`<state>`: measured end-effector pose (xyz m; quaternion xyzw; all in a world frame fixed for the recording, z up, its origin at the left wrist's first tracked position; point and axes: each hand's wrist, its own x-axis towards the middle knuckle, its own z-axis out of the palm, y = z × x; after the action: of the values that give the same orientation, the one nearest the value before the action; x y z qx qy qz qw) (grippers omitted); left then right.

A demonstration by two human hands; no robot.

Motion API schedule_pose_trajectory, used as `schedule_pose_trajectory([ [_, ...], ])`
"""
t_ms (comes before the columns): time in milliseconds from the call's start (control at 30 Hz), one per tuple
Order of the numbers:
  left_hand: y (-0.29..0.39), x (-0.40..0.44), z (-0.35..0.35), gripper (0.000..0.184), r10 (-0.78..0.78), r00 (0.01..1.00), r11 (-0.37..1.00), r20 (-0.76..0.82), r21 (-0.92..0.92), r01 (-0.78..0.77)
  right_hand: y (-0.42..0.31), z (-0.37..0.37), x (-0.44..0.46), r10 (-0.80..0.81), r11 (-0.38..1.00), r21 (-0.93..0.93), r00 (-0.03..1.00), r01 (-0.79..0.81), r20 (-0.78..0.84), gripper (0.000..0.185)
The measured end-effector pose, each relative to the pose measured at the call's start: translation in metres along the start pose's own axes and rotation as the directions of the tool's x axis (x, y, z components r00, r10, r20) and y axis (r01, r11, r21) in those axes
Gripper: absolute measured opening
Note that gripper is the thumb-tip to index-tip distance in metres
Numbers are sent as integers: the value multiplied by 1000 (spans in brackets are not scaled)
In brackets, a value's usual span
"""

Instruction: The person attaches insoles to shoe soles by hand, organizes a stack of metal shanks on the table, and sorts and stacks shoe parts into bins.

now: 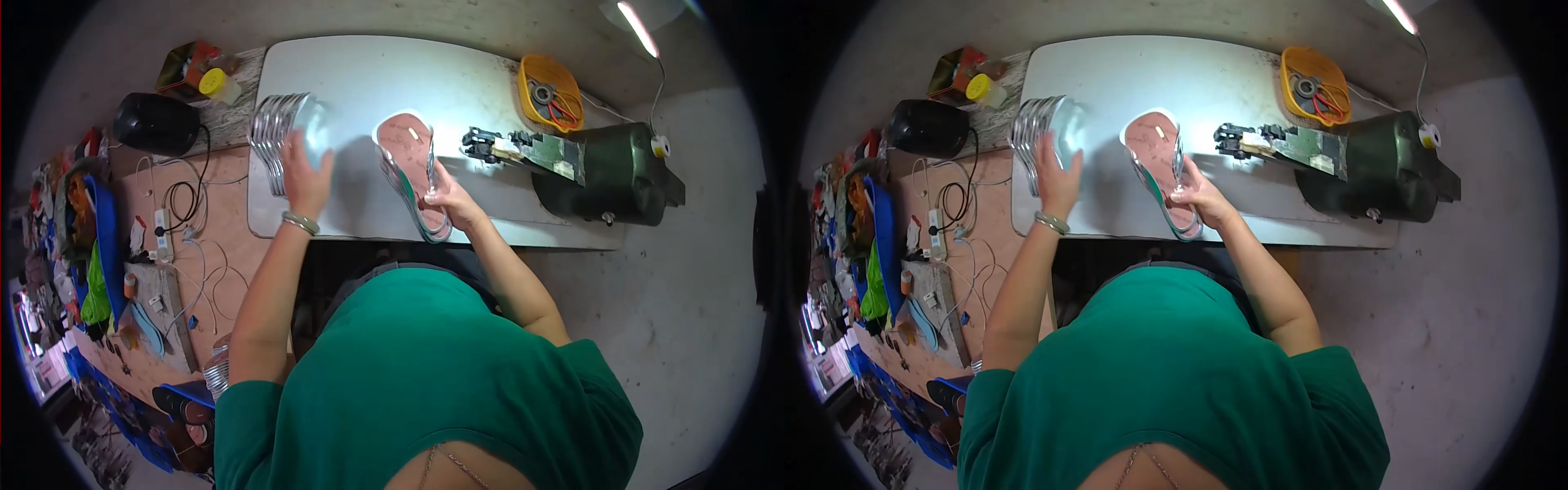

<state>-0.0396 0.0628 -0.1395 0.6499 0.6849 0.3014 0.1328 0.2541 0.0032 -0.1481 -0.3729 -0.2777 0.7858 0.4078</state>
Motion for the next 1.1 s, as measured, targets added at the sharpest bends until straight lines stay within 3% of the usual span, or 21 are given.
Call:
schedule_pose_trajectory([
  [33, 13, -12, 5, 60, 43, 994, 977, 100, -211, -21, 5, -6, -9, -1, 1000, 7, 1000, 1, -15, 97],
  [100, 39, -46, 36, 39, -82, 917, 775, 390, -554, 305, 15, -14, -22, -59, 991, -131, 984, 37, -169, 93],
  [133, 49, -58, 45, 39, -75, 915, 775, 397, -554, 303, 17, -17, -27, -99, 978, -205, 966, 49, -238, 91],
  [167, 61, -69, 51, 32, -80, 858, 620, 508, -648, 442, 18, -14, -33, -102, 979, -199, 962, 52, -254, 91],
  [200, 68, -76, 55, 25, -58, 788, 438, 613, -694, 572, 14, -5, -38, -220, 875, -480, 939, 70, -265, 87],
  [267, 76, -79, 56, 22, -61, 779, 449, 624, -680, 579, 7, 16, -45, -418, 448, -894, 890, 29, -180, 80],
  [300, 78, -79, 55, 19, -77, 781, 460, 620, -672, 580, 5, 26, -47, -420, 451, -892, 888, 25, -188, 80],
  [400, 77, -76, 47, 17, -79, 780, 485, 621, -660, 574, -2, 55, -48, -501, 3, -984, 851, -178, -155, 73],
  [567, 79, -72, 30, 27, -47, 774, 478, 632, -666, 573, -13, 60, -57, -522, -21, -988, 844, -155, -121, 72],
  [633, 96, -63, 17, 30, -36, 775, 467, 631, -675, 571, -16, 58, -58, -613, 120, -993, 787, 6, -69, 71],
  [700, 123, -55, 4, 35, -13, 813, 158, 582, -802, 576, -19, 63, -60, -655, 180, -979, 754, 96, -47, 72],
  [733, 135, -53, -5, 38, -12, 832, -4, 555, -832, 555, -21, 72, -61, -608, 331, -936, 786, 121, -113, 70],
  [800, 160, -47, -20, 42, 14, 811, -55, 585, -809, 585, -25, 89, -62, -489, 603, -784, 845, 147, -217, 68],
  [867, 179, -43, -28, 48, 89, 757, -156, 648, -741, 653, -25, 95, -64, -507, 584, -800, 831, 138, -228, 68],
  [900, 183, -43, -29, 48, 97, 754, -154, 649, -739, 656, -24, 97, -65, -522, 569, -813, 818, 123, -242, 67],
  [1000, 190, -44, -28, 45, 184, 831, 216, 525, -846, 487, -24, 96, -67, -556, 537, -840, 781, 76, -284, 66],
  [1033, 193, -45, -27, 45, 194, 822, 219, 535, -841, 495, -25, 94, -68, -572, 511, -858, 764, 47, -299, 64],
  [1100, 196, -46, -25, 41, 150, 829, 476, 539, -774, 417, -22, 89, -71, -588, 495, -869, 739, 10, -327, 62],
])
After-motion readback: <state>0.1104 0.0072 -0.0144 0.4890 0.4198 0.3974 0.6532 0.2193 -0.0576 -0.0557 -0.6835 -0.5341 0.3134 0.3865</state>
